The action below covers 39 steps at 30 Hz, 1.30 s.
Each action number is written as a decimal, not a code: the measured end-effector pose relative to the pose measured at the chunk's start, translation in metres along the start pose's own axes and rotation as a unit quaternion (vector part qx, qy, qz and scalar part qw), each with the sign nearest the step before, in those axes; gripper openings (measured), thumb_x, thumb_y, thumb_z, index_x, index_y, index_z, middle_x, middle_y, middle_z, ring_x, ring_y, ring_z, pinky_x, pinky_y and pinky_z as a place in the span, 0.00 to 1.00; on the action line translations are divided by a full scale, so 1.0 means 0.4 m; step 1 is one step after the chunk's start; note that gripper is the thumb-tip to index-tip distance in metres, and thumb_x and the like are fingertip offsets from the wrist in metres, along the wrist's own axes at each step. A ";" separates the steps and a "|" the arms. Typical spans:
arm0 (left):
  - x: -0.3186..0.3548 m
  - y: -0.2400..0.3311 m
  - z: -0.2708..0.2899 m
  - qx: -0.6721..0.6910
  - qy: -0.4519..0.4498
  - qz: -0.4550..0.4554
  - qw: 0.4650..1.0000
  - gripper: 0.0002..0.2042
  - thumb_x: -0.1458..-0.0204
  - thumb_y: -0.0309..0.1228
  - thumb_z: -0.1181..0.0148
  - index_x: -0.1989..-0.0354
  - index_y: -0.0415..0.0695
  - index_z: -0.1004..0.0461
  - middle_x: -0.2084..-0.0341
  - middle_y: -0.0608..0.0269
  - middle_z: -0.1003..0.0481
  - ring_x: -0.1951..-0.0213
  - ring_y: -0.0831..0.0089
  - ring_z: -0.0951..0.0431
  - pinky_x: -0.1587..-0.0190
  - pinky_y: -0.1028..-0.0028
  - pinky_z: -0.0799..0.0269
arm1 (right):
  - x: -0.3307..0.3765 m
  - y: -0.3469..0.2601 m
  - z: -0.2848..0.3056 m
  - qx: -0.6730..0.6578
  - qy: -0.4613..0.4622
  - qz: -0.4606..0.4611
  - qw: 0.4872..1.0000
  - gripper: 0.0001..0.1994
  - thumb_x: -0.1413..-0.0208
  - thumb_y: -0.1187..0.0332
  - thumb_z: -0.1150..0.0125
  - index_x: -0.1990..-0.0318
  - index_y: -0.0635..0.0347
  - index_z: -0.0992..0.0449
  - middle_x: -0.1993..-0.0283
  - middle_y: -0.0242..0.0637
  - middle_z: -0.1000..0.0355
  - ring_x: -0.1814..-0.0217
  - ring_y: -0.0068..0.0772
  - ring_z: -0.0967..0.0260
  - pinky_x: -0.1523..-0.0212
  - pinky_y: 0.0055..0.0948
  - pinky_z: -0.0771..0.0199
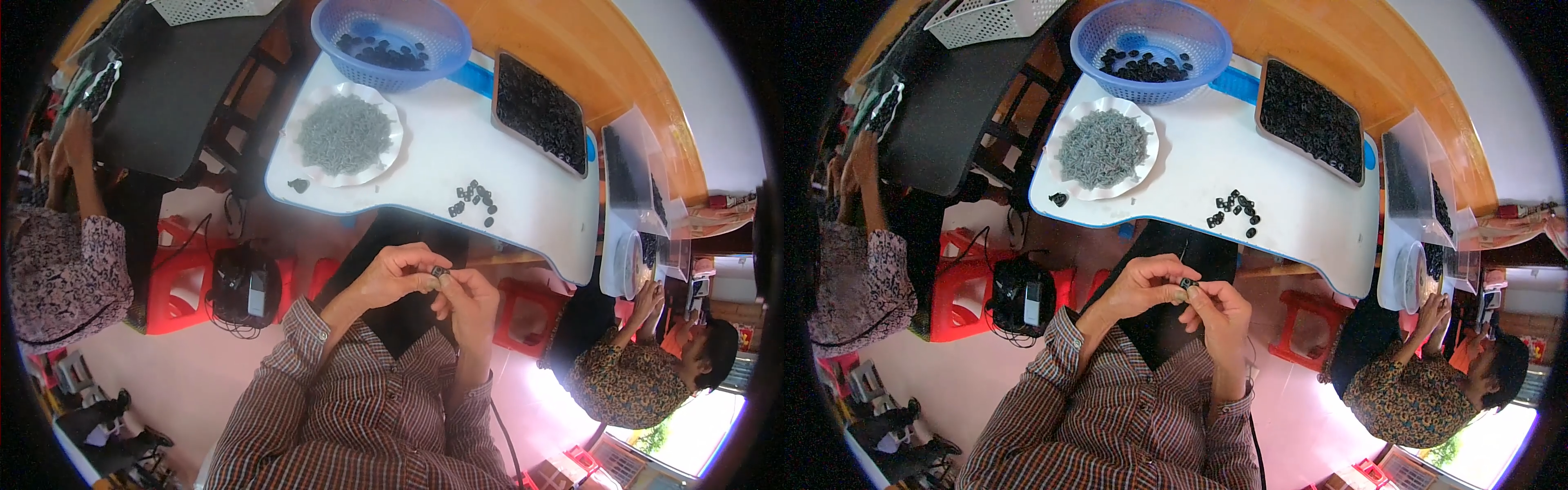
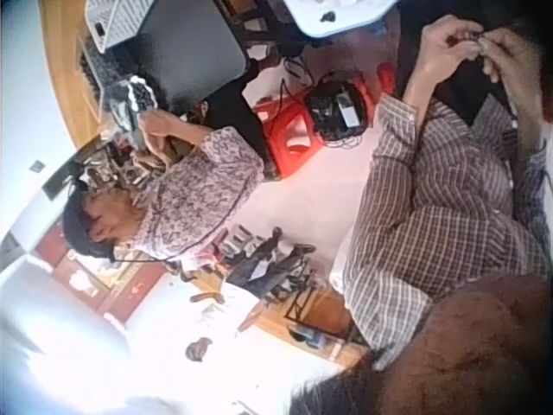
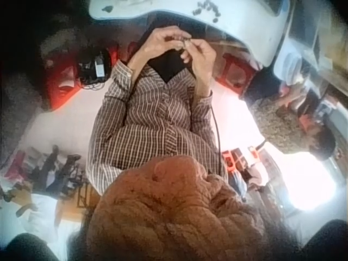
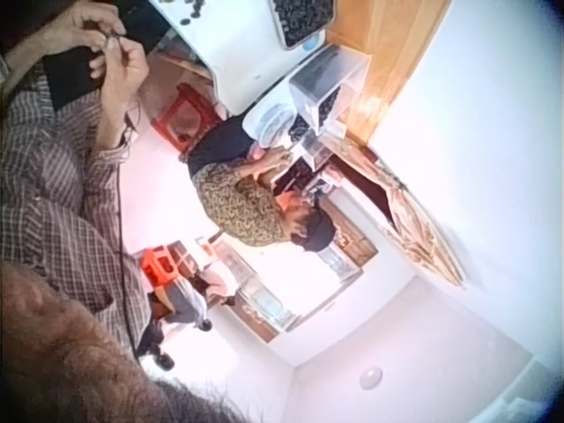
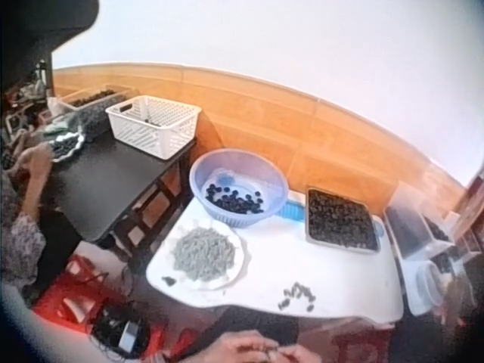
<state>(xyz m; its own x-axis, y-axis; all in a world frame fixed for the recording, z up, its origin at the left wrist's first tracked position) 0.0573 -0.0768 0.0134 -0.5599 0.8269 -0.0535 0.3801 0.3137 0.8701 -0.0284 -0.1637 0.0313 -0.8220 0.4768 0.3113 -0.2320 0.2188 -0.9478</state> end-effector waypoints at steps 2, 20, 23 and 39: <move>0.002 0.008 0.002 -0.030 0.002 -0.014 0.999 0.13 0.51 0.21 0.36 0.55 0.41 0.22 0.73 0.72 0.34 0.71 0.85 0.33 0.68 0.83 0.35 | 0.002 -0.009 -0.006 -0.005 -0.002 0.015 1.000 0.06 0.41 0.73 0.44 0.62 0.68 0.26 0.72 0.37 0.26 0.77 0.21 0.29 0.80 0.16 0.31; 0.011 0.006 -0.002 0.034 0.008 -0.007 0.999 0.16 0.51 0.21 0.36 0.52 0.39 0.25 0.74 0.73 0.30 0.72 0.87 0.31 0.69 0.85 0.34 | -0.008 0.001 -0.002 -0.094 -0.040 -0.024 0.994 0.06 0.42 0.74 0.43 0.62 0.70 0.26 0.72 0.43 0.25 0.79 0.26 0.27 0.83 0.19 0.28; 0.010 -0.002 -0.007 0.073 0.015 0.017 0.997 0.15 0.51 0.20 0.36 0.53 0.37 0.25 0.74 0.71 0.28 0.72 0.86 0.29 0.69 0.85 0.31 | -0.007 -0.002 -0.001 -0.102 -0.043 -0.023 0.994 0.06 0.42 0.74 0.43 0.63 0.70 0.26 0.72 0.44 0.25 0.79 0.26 0.27 0.83 0.19 0.28; 0.012 -0.005 0.010 0.022 0.026 0.001 0.999 0.13 0.51 0.20 0.37 0.55 0.38 0.23 0.74 0.68 0.28 0.73 0.83 0.27 0.69 0.83 0.30 | -0.009 -0.017 -0.015 -0.034 -0.050 -0.011 0.998 0.06 0.41 0.74 0.46 0.62 0.70 0.26 0.72 0.42 0.25 0.78 0.25 0.27 0.80 0.19 0.26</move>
<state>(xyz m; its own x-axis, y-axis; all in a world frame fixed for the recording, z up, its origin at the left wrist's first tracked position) 0.0571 -0.0716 0.0095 -0.5959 0.8026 -0.0262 0.4118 0.3334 0.8481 -0.0210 -0.1619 0.0371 -0.8656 0.3844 0.3208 -0.2177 0.2880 -0.9326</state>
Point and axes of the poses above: each hand's wrist, its own x-axis away from the middle knuckle, its own z-axis out of the back of the hand, y = z × x, the point moved 10 cm from there along -x, towards the middle knuckle
